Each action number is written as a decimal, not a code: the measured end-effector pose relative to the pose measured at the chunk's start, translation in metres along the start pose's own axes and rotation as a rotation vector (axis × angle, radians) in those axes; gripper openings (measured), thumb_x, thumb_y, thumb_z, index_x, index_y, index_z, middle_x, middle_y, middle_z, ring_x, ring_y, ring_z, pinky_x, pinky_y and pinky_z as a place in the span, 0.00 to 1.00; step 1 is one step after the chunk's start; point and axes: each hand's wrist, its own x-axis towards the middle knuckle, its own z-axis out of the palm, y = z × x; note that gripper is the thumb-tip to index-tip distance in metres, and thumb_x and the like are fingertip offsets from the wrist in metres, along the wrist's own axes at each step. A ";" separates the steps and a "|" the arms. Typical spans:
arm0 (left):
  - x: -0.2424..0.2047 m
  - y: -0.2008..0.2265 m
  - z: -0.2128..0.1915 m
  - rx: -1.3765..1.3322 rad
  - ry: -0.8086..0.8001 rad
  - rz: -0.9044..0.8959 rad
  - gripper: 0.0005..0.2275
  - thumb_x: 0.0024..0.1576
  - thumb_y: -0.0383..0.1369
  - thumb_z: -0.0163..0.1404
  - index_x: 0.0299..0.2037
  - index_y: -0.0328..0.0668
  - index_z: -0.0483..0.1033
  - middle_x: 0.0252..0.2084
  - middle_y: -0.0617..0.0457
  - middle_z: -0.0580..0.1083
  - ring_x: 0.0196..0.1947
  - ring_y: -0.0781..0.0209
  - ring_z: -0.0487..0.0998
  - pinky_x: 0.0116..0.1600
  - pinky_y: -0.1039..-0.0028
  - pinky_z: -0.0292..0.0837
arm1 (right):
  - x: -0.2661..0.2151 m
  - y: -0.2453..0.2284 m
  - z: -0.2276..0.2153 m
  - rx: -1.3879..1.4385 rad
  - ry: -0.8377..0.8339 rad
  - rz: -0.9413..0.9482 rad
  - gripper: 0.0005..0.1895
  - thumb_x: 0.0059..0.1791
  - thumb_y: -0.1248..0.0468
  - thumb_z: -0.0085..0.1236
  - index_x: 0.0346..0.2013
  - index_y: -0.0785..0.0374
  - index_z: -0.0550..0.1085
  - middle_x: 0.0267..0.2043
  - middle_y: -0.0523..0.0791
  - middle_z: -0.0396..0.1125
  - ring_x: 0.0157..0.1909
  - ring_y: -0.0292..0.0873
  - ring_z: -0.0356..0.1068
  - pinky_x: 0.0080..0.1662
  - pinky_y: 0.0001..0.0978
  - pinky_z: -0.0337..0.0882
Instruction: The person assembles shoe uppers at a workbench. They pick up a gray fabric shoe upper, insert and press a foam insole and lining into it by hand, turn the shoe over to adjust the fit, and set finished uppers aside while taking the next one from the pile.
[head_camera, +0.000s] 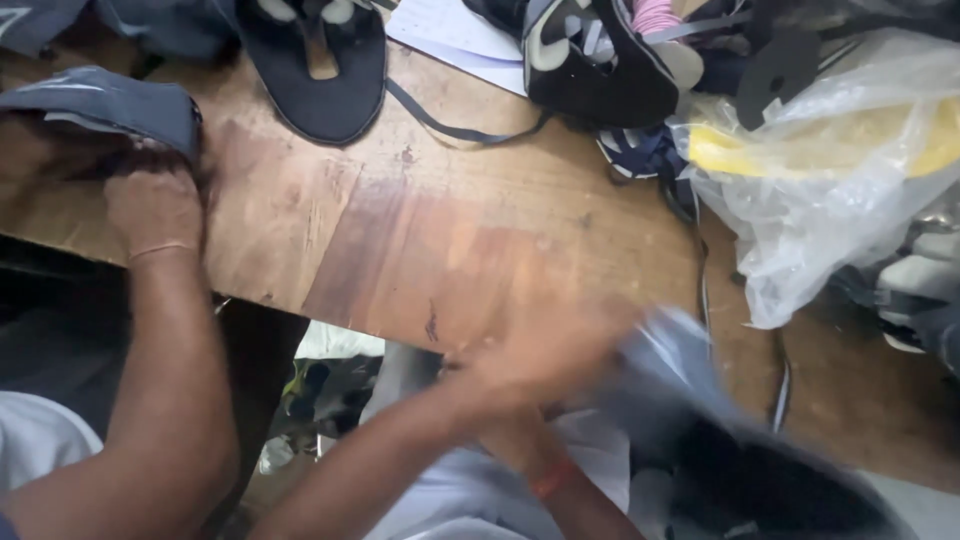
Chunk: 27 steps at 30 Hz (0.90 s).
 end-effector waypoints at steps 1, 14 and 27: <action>0.007 0.020 -0.001 -0.187 -0.217 0.161 0.31 0.50 0.44 0.60 0.63 0.41 0.70 0.58 0.43 0.74 0.61 0.44 0.74 0.64 0.56 0.70 | 0.014 -0.001 -0.006 0.028 0.055 0.013 0.18 0.44 0.62 0.60 0.48 0.61 0.75 0.57 0.50 0.68 0.64 0.55 0.65 0.68 0.53 0.59; -0.005 -0.311 -0.149 0.739 0.957 -0.835 0.43 0.57 0.53 0.61 0.68 0.21 0.56 0.67 0.22 0.56 0.66 0.24 0.55 0.69 0.40 0.44 | 0.027 0.034 -0.030 -0.405 0.227 0.326 0.18 0.50 0.60 0.55 0.53 0.60 0.75 0.60 0.47 0.67 0.65 0.50 0.64 0.66 0.52 0.60; 0.013 -0.295 -0.166 0.170 1.292 -0.333 0.14 0.63 0.22 0.58 0.53 0.36 0.66 0.48 0.44 0.74 0.49 0.47 0.76 0.58 0.63 0.72 | 0.028 0.032 -0.037 -0.397 0.230 0.313 0.18 0.50 0.59 0.55 0.53 0.61 0.75 0.61 0.48 0.67 0.66 0.50 0.63 0.66 0.52 0.59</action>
